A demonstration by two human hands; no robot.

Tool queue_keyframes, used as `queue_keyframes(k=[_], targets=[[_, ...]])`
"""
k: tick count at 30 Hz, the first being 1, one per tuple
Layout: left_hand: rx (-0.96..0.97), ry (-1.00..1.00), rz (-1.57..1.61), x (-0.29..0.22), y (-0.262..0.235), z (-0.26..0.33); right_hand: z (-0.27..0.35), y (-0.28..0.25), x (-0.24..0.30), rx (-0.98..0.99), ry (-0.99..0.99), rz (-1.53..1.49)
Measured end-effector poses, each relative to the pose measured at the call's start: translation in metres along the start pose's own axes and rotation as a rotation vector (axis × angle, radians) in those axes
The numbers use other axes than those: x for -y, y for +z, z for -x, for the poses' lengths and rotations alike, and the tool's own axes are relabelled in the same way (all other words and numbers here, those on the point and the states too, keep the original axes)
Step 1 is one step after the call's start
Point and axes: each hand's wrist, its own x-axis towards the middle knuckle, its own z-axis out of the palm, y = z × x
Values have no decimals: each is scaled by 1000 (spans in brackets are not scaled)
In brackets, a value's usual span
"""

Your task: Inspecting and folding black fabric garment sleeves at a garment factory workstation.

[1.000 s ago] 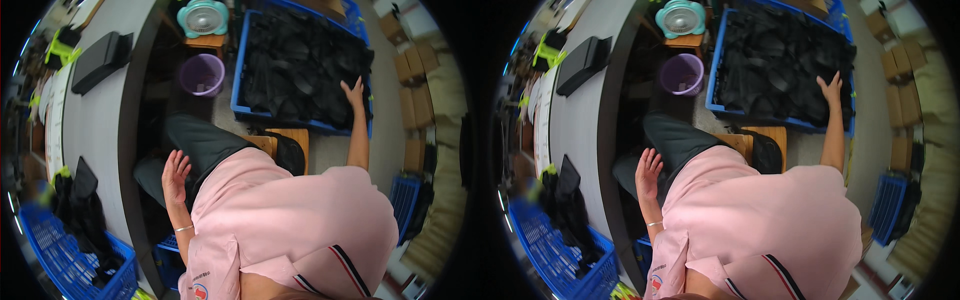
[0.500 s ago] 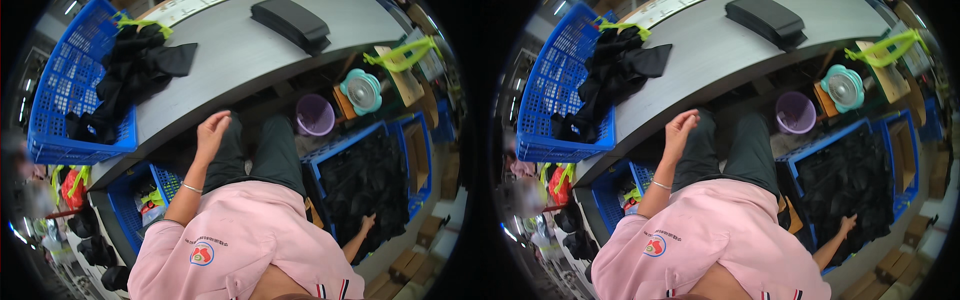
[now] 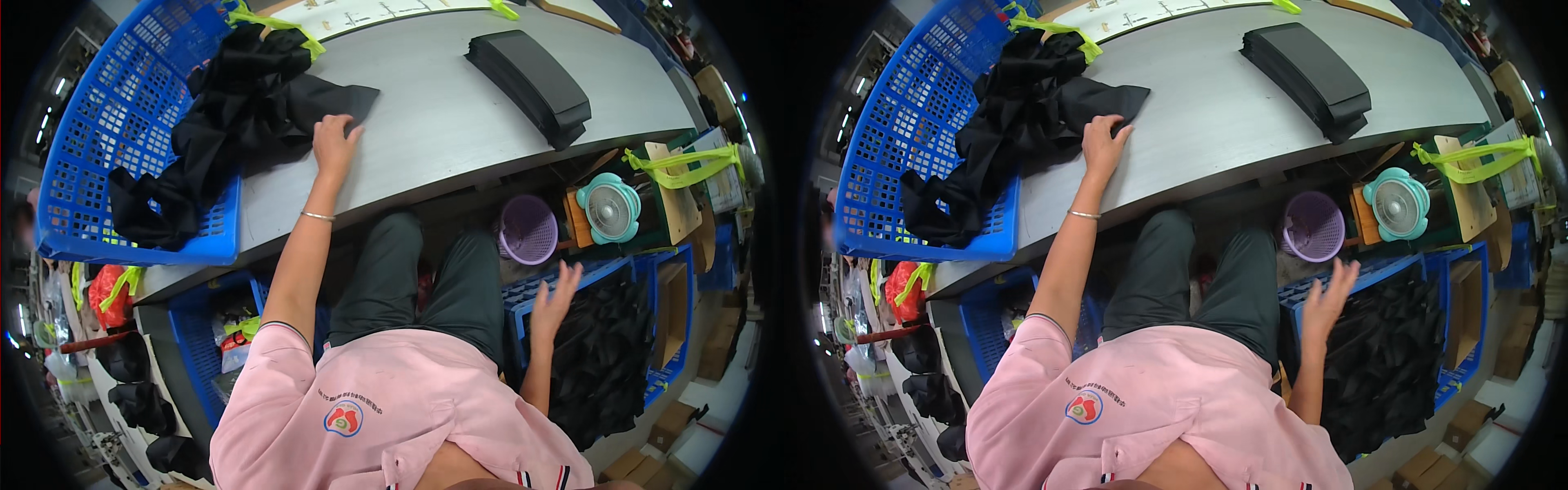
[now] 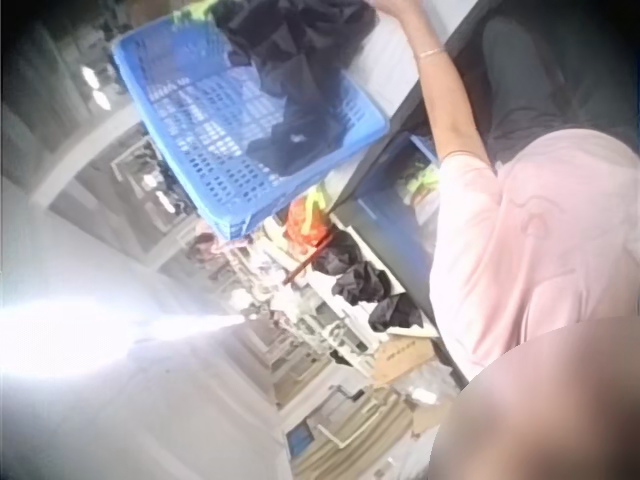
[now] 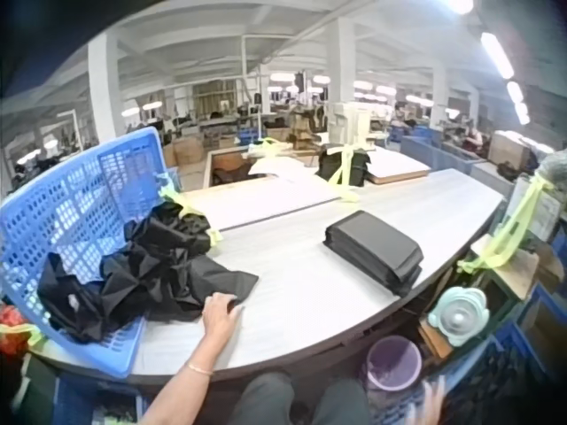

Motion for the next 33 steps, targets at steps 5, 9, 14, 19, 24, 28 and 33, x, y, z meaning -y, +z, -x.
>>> queue_keyframes(k=[5, 9, 14, 19, 24, 28, 33], targets=[[27, -24, 99, -25, -8, 33, -31, 56, 108, 230, -286, -290], [43, 126, 303, -76, -35, 67, -51, 90, 172, 246, -592, -406], [45, 308, 461, -147, -84, 107, -74, 139, 179, 365, -674, -328], [220, 331, 663, -175, -84, 147, -101, 176, 162, 359, -886, -718], [311, 247, 804, -192, -96, 173, -118, 181, 180, 399, -183, -1371], [420, 246, 938, -195, -97, 192, -129, 176, 197, 384, 459, -1805], [325, -19, 976, -191, -98, 177, -127, 159, 197, 455, 714, -1585]])
